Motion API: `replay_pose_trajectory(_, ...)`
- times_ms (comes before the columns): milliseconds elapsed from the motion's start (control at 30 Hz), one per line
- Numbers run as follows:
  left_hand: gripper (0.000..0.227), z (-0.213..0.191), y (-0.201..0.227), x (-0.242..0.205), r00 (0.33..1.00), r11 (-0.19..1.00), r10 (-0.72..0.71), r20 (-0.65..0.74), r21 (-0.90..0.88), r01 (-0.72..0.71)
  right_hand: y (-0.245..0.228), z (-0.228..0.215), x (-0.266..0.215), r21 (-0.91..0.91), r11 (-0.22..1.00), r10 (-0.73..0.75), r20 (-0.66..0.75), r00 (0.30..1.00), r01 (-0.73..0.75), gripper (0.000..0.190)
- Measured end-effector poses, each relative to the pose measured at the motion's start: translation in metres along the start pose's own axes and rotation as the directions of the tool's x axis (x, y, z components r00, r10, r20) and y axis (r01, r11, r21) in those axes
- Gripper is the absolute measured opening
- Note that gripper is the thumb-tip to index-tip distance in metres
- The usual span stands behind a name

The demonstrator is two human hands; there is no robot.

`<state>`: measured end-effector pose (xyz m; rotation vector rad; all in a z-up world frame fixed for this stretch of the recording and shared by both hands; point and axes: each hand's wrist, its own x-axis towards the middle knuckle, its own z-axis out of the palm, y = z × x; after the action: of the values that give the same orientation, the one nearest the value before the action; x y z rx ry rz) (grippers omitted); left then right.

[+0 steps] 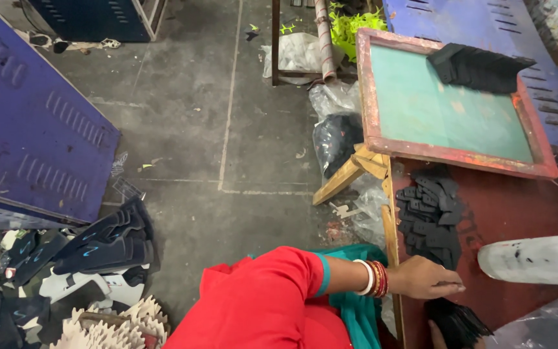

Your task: The person folds small black fabric pieces by hand on a wooden table. They repeatedly pick up pieces, fold them, and place them on a nearby tray or back on the table.

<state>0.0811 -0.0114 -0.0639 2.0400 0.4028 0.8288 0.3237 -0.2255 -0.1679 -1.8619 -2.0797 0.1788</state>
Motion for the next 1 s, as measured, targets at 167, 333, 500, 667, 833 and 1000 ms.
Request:
replay_pose_trajectory(167,0.039,-0.003,0.003,0.0,1.0,1.0,-0.006,0.027,0.005,0.005,-0.038,-0.026,0.061,-0.03,0.999,-0.02,0.012,1.0,0.02,0.043)
replay_pose_trajectory(333,0.039,-0.004,0.003,0.0,0.999,1.0,-0.008,0.033,-0.003,0.008,-0.051,-0.037,0.066,-0.065,0.997,-0.049,0.034,0.998,0.051,0.041)
replay_pose_trajectory(500,0.039,-0.003,0.002,0.0,0.999,1.0,-0.007,0.049,0.015,0.007,-0.058,-0.04,0.067,0.031,0.999,-0.013,-0.008,1.0,0.013,0.04)
replay_pose_trajectory(667,0.038,-0.003,0.003,0.0,0.999,1.0,0.006,0.041,0.012,-0.007,-0.049,-0.025,0.052,0.078,0.99,0.124,-0.034,0.992,-0.121,0.044)
replay_pose_trajectory(833,0.038,-0.006,0.006,-0.001,0.999,1.0,0.004,0.047,0.013,-0.005,-0.039,-0.018,0.045,0.07,0.987,0.146,-0.012,0.989,-0.145,0.048)
replay_pose_trajectory(1000,0.039,-0.002,0.0,0.0,0.999,0.999,-0.004,0.035,-0.037,0.005,-0.047,-0.008,0.036,0.287,0.923,0.309,-0.156,0.938,-0.256,0.055)
